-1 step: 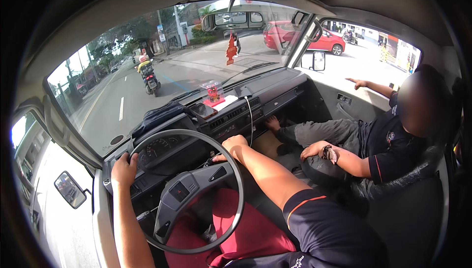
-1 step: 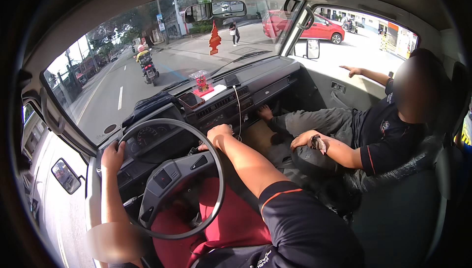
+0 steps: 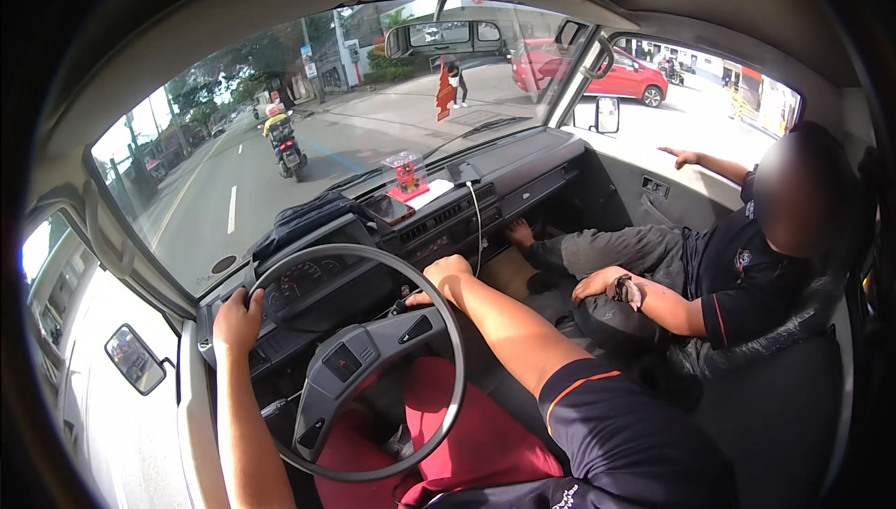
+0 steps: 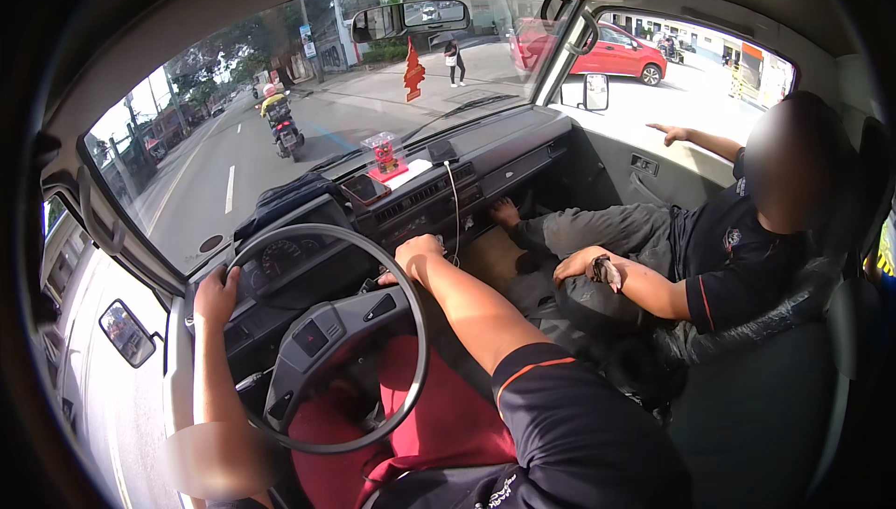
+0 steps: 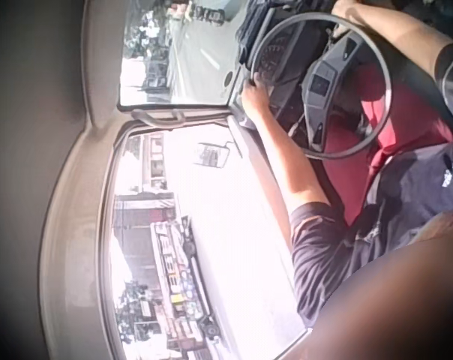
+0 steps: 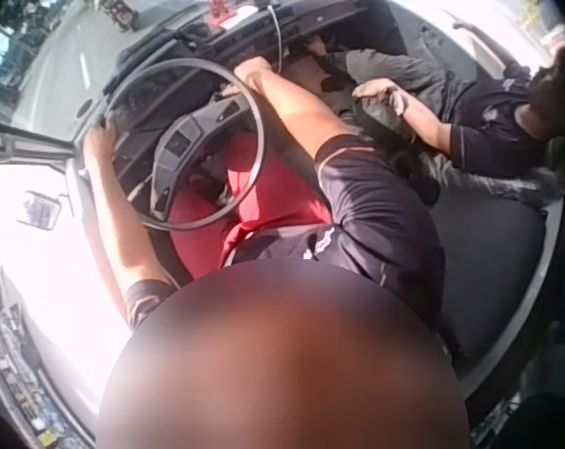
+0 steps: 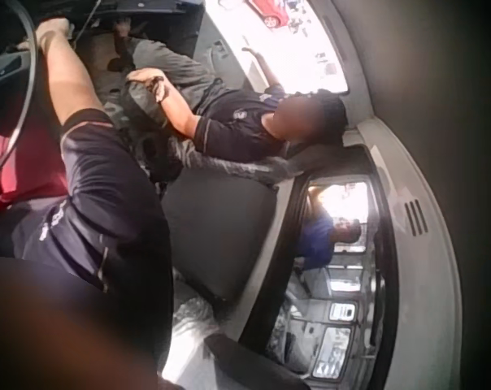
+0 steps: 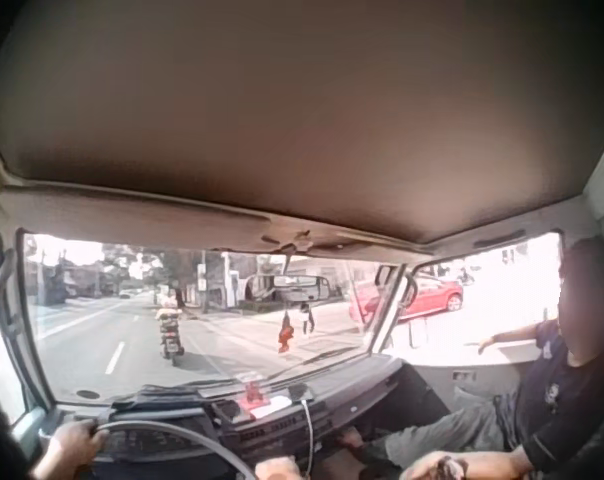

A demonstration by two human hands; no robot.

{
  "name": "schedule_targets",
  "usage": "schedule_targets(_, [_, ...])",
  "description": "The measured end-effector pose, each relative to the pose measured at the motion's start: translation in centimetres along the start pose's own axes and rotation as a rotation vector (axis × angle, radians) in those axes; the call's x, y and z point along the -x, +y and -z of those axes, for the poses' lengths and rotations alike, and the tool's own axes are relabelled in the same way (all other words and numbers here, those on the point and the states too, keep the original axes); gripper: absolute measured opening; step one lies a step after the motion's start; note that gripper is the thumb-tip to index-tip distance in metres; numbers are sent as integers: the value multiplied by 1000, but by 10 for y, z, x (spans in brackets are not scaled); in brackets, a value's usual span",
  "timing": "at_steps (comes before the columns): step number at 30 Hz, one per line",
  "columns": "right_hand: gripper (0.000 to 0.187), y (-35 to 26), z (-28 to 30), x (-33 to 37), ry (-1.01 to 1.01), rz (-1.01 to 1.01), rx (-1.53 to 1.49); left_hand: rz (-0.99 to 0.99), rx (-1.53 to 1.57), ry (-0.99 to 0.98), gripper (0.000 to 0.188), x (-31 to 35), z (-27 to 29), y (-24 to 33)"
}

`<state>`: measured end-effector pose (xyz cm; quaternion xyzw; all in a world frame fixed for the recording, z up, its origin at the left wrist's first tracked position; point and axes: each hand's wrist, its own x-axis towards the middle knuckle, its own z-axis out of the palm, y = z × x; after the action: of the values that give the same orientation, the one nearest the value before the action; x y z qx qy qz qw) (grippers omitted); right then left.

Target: The person drives a van through residential and commercial streets, steering around traffic and navigating intersections. The driver maintains control of the steering wheel and occasionally shifts gears while a passenger sits beside them.

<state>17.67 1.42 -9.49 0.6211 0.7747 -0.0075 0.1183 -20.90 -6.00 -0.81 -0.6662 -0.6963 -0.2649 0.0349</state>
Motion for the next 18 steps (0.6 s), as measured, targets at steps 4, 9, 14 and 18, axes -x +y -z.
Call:
schedule_targets(4, [81, -3, 2, 3, 45, 9, -14, 62, -21, -12, 50, 3, 5, -1])
schedule_targets(9, [77, -8, 10, 8, 67, -6, 7, 20, -68, -46, 53, -2, 6, 3])
schedule_targets(14, [83, -14, 16, 11, -10, -43, 26, -14, -54, -42, 53, -6, 5, 5])
schedule_targets(18, [80, -18, 20, 14, -15, -60, 27, -68, -45, -25, 53, -11, 4, 7])
